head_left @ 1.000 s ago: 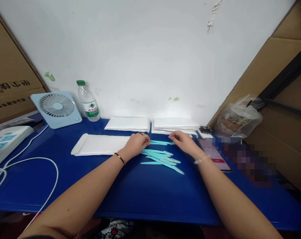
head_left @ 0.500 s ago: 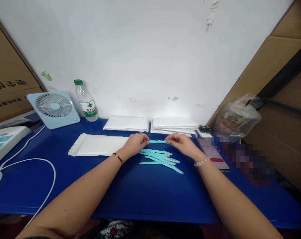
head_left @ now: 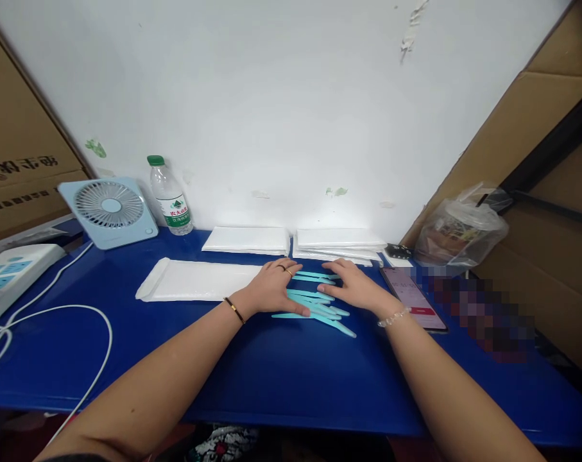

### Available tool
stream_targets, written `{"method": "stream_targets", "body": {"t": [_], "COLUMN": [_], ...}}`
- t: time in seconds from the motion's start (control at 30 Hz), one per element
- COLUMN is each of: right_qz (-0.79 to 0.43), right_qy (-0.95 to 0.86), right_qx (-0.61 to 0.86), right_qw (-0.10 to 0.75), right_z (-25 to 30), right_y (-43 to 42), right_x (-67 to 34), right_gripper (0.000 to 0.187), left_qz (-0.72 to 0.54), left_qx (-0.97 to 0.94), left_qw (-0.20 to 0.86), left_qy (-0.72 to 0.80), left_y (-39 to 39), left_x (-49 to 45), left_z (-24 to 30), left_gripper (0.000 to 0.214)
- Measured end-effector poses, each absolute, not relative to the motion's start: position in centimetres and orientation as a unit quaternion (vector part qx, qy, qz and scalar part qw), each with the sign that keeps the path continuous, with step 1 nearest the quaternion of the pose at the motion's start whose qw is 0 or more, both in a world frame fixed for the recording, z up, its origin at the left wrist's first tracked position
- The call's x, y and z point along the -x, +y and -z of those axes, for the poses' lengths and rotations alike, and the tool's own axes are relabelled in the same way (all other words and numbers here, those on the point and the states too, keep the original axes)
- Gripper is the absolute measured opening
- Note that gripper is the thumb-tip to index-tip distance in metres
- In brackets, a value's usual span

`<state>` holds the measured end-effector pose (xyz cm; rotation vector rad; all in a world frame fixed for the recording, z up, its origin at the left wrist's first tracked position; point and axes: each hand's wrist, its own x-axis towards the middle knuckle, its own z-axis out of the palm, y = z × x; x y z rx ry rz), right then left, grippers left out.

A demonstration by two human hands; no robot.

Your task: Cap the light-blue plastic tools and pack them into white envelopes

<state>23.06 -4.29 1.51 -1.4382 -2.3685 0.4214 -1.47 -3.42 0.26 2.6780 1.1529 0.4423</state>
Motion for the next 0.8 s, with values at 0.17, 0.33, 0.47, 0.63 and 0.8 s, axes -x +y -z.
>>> {"method": "stream_targets", "body": {"t": [0.17,0.33,0.47,0.63,0.8], "right_qz": [-0.164,-0.107,-0.045,0.001,-0.002], "right_qy": [-0.865,-0.884,-0.892,-0.884,-0.864], "right_qx": [0.473,0.454,0.450,0.466,0.494], "right_qw": [0.029,-0.012,-0.031,-0.041,0.097], "right_z": [-3.0,-3.3,-2.4,-2.4,-6.8], "right_y": [-6.8,-8.7,-8.7,-8.2,-9.0], "right_x": [-21.9,-19.8,-18.5,-18.1,-19.9], "right_gripper": [0.068,0.024,0.022,0.022,0.030], "left_qz": [-0.085,-0.050,-0.036,-0.059,-0.147], "left_qx": [-0.923,-0.935,-0.932,-0.922,-0.894], "left_qw": [0.065,0.020,-0.005,0.013,0.115], "left_qy": [0.370,0.351,0.362,0.383,0.408], "left_y": [-4.9,-6.6,-7.4,-7.2,-6.4], "left_x": [0.9,-0.5,-1.5,-2.0,-2.0], "left_z": [-0.8,-1.3,-0.6,0.2,-0.4], "left_gripper": [0.078,0.022,0.016,0.019,0.019]}}
